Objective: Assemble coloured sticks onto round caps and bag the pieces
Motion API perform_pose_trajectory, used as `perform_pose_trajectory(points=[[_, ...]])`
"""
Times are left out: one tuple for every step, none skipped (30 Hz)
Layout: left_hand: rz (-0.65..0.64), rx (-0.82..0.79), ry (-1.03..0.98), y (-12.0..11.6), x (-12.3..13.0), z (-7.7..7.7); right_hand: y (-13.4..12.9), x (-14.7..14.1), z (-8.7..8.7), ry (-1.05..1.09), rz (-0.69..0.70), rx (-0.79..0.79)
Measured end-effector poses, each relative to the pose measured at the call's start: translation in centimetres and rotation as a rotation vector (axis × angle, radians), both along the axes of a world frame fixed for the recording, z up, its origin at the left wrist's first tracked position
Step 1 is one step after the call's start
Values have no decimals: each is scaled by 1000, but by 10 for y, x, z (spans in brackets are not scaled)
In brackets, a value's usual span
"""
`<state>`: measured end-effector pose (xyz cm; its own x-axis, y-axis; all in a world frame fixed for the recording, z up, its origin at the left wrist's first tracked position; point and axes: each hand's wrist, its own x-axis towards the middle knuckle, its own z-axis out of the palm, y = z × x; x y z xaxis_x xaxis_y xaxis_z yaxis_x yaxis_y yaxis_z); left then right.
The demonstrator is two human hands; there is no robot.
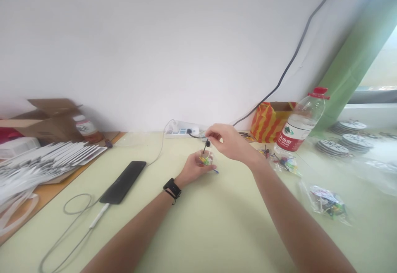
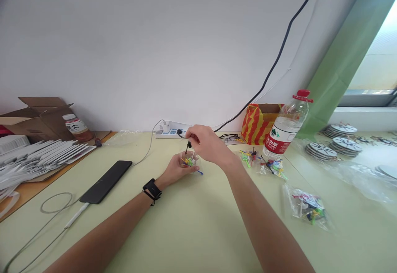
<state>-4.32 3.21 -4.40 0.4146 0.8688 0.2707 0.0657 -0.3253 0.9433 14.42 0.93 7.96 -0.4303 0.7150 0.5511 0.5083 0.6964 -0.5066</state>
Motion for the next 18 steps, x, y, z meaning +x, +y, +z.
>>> perform_pose_trajectory(points=[[2, 3, 5, 0, 0, 0, 0, 0, 0, 13, -8, 16], [5, 3, 11, 0, 0, 0, 0, -1, 0, 19, -18, 31], [8, 2, 14, 0, 0, 1, 0, -1, -1, 15, -30, 41], [11, 1, 14, 0, 0, 2, 0, -1, -2, -4, -41, 45], [12, -1, 13, -1, 0, 2, 0, -2, -5, -36, -46, 41], [10, -2, 10, -1, 0, 3, 1, -2, -8, -76, -36, 27], [4, -2, 9, -1, 0, 4, 2, -2, -11, -117, -11, 6], [-9, -6, 14, -1, -1, 4, 3, -2, -14, -147, 22, -15], [-27, -14, 27, -2, -2, 5, 4, -2, -17, -160, 53, -33], [-49, -24, 41, -2, -2, 5, 5, -2, -20, -155, 72, -41], [-71, -37, 52, -2, -3, 5, 7, -1, -21, -136, 73, -41], [-89, -49, 56, -2, -3, 5, 8, 0, -21, -112, 55, -33], [-102, -57, 52, -1, -3, 5, 10, 3, -21, -93, 28, -27], [-103, -60, 37, -1, -3, 4, 11, 5, -21, -85, 3, -30], [-93, -59, 17, 0, -3, 4, 12, 8, -20, -90, -13, -48], [-73, -56, 0, 0, -2, 4, 13, 11, -20, -108, -14, -80], [-50, -53, -14, 1, -2, 5, 14, 14, -20, -130, -2, -120], [-30, -53, -24, 2, -1, 5, 15, 16, -21, -151, 23, -165]])
